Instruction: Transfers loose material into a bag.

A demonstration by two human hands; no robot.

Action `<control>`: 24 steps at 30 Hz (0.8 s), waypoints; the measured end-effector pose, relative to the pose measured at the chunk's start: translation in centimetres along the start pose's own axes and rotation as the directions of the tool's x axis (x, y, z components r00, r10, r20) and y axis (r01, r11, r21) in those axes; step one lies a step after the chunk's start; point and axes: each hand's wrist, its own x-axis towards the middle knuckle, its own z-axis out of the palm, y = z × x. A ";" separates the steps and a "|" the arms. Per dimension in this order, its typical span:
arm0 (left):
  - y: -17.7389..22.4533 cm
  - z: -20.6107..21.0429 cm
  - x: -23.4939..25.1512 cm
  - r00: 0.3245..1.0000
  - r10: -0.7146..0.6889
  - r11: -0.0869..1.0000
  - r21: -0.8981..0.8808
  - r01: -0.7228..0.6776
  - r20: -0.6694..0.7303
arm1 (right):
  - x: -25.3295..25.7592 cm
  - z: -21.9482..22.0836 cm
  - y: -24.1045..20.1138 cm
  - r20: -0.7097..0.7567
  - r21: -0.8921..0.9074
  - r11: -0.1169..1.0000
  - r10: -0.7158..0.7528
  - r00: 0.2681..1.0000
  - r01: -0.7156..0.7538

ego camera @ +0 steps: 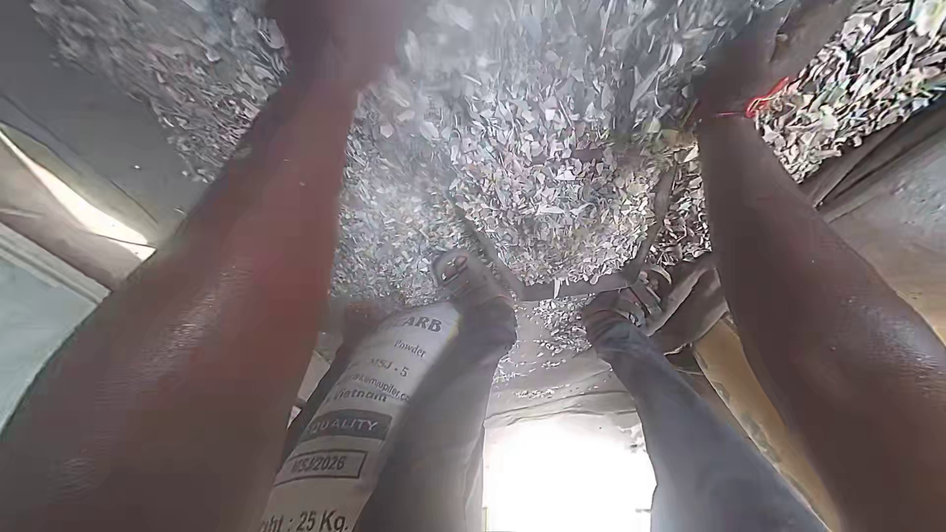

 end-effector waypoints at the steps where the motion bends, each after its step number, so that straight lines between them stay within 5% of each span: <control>1: 2.0 0.5 -1.3 1.000 0.021 0.999 -0.045 -0.021 0.000 | -0.8 0.2 -0.1 0.017 0.030 0.999 -0.029 0.999 0.029; 7: 8.0 7.8 -8.2 0.978 0.095 0.995 -0.035 -0.090 0.185 | -7.8 -1.6 -1.5 0.318 0.261 0.951 -0.246 0.916 0.165; 11: 8.1 10.2 -14.6 0.886 0.265 0.961 -0.182 -0.209 0.381 | -14.1 -6.8 -1.6 0.514 0.328 0.930 -0.324 0.794 0.167; 13: 6.4 8.5 -16.6 0.874 0.352 0.928 -0.248 -0.279 0.334 | -14.1 -11.0 -0.6 0.549 0.277 0.942 -0.317 0.773 0.189; 16: -0.5 4.7 -15.2 0.997 0.061 0.970 -0.237 -0.048 0.048 | -9.1 -16.6 3.7 0.404 0.110 0.972 -0.234 0.884 0.207; 19: -9.4 3.7 -9.4 0.907 -0.416 0.845 -0.396 0.360 -0.063 | -1.6 -16.8 10.0 0.058 0.066 0.998 0.016 0.998 -0.019; 21: -11.1 4.8 -7.0 0.866 -0.500 0.795 -0.401 0.455 -0.009 | 1.4 -14.4 11.4 -0.045 0.010 0.975 0.222 0.974 -0.222; 24: -7.8 8.9 -5.9 0.859 -0.511 0.822 -0.303 0.481 -0.023 | -0.3 -9.4 10.3 -0.021 -0.161 0.913 0.375 0.927 -0.374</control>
